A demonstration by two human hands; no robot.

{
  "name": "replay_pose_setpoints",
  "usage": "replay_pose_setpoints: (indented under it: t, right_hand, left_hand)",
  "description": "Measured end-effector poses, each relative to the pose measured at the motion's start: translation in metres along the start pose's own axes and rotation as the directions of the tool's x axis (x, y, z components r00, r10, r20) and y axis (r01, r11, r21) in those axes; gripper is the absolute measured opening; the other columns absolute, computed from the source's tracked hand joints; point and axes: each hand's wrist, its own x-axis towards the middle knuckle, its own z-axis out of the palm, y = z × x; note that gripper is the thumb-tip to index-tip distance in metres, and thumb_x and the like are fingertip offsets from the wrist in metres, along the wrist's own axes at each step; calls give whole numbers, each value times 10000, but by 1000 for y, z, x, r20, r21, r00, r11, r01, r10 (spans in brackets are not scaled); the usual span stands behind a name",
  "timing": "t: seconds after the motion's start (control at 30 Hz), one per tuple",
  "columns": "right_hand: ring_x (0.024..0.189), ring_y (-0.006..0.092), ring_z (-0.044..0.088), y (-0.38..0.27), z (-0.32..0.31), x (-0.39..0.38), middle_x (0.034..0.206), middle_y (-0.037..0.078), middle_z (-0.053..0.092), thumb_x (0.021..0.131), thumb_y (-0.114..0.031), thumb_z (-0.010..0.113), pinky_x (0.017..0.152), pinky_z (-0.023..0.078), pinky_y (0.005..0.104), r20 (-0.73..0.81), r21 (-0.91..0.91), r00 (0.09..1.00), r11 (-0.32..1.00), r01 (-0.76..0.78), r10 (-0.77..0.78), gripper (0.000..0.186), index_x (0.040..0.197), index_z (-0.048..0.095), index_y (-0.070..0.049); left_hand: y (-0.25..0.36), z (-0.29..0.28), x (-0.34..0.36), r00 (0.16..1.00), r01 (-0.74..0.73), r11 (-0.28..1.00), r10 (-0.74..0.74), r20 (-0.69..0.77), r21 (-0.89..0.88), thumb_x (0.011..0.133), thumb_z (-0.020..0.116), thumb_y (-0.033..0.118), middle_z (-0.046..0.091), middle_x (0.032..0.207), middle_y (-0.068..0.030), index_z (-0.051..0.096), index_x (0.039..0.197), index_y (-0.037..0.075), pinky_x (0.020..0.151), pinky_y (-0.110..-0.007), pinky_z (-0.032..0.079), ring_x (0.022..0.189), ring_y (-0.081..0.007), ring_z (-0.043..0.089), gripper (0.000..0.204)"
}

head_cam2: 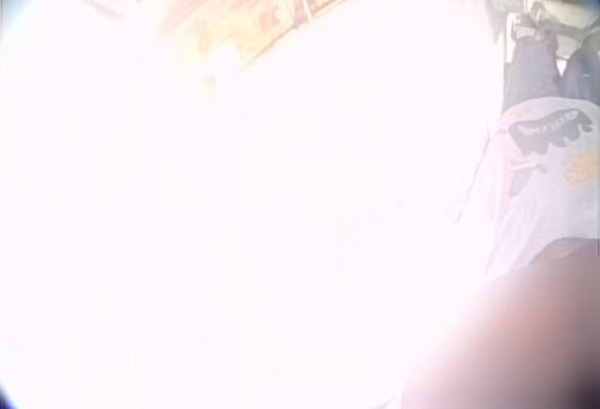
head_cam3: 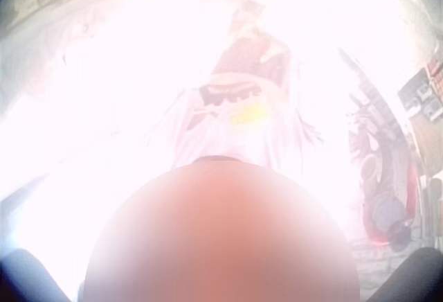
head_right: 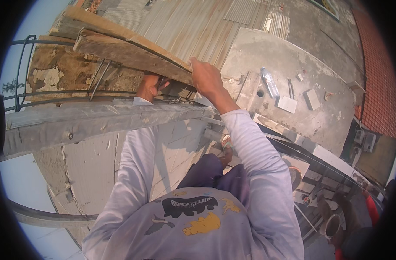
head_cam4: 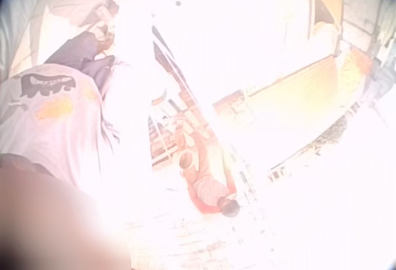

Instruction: The person lays white bricks on a wall using a trowel to apply mortar and a hammer to adjust placement. The person also uses a wooden plank and string line to align the bricks.

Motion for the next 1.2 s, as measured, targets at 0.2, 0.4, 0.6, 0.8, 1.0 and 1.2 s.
replay_pose_setpoints:
  t: [0.2, 0.4, 0.6, 0.8, 1.0, 1.2]
  right_hand:
    - [963, 497, 670, -6, 5, 7, 1000, 266, 715, 921, -87, 629, 829, 525, 597, 39, -2, 999, 1000, -16, 16, 370, 1283, 559, -62]
    - [933, 501, 677, 2, 11, 6, 971, 264, 717, 939, -125, 607, 816, 530, 595, -24, 17, 1000, 1000, 12, -12, 373, 1307, 562, -86]
    - [933, 502, 678, -8, 12, 10, 968, 275, 713, 941, -121, 606, 811, 533, 593, 4, -37, 999, 998, -43, 43, 380, 1317, 573, -84]
    - [930, 500, 680, -12, 17, 3, 959, 283, 711, 941, -127, 628, 807, 532, 592, -55, -17, 998, 1000, -10, 9, 412, 1340, 553, -62]
    - [922, 500, 676, -19, 28, 4, 956, 275, 712, 941, -129, 645, 788, 525, 587, -66, 28, 996, 998, -62, 64, 446, 1365, 522, -59]
    - [909, 500, 682, -8, 16, 7, 942, 272, 713, 945, -150, 659, 784, 526, 587, -17, -51, 991, 990, -135, 134, 440, 1354, 524, -60]
  left_hand:
    - [2, 0, 13, 987, 122, 991, -127, -103, -51, 1055, 601, 465, 756, 1057, 56, 649, 1210, 280, 584, -407, 564, 814, -156, 730, 246]
    - [3, 11, 18, 985, 67, 998, -64, -163, 14, 1057, 604, 427, 745, 1044, 60, 639, 1186, 274, 722, -451, 586, 895, -148, 718, 203]
    - [-7, -9, 34, 985, 170, 985, -169, -41, 36, 1050, 584, 511, 734, 1006, 70, 641, 1167, 276, 709, -443, 549, 852, -151, 701, 268]
    - [-11, -17, 39, 965, 256, 964, -251, 76, -74, 1041, 590, 556, 729, 1024, 64, 634, 1156, 268, 753, -461, 542, 862, -152, 688, 313]
    - [-56, -64, 99, 968, 250, 943, -236, 90, -220, 1088, 544, 413, 712, 1198, 49, 619, 1258, 288, 871, -559, 527, 1075, -169, 663, 224]
    - [-28, -22, 62, 962, 259, 927, -222, 159, -273, 1119, 453, 375, 653, 1362, 47, 597, 1364, 268, 988, -656, 476, 1214, -216, 627, 303]
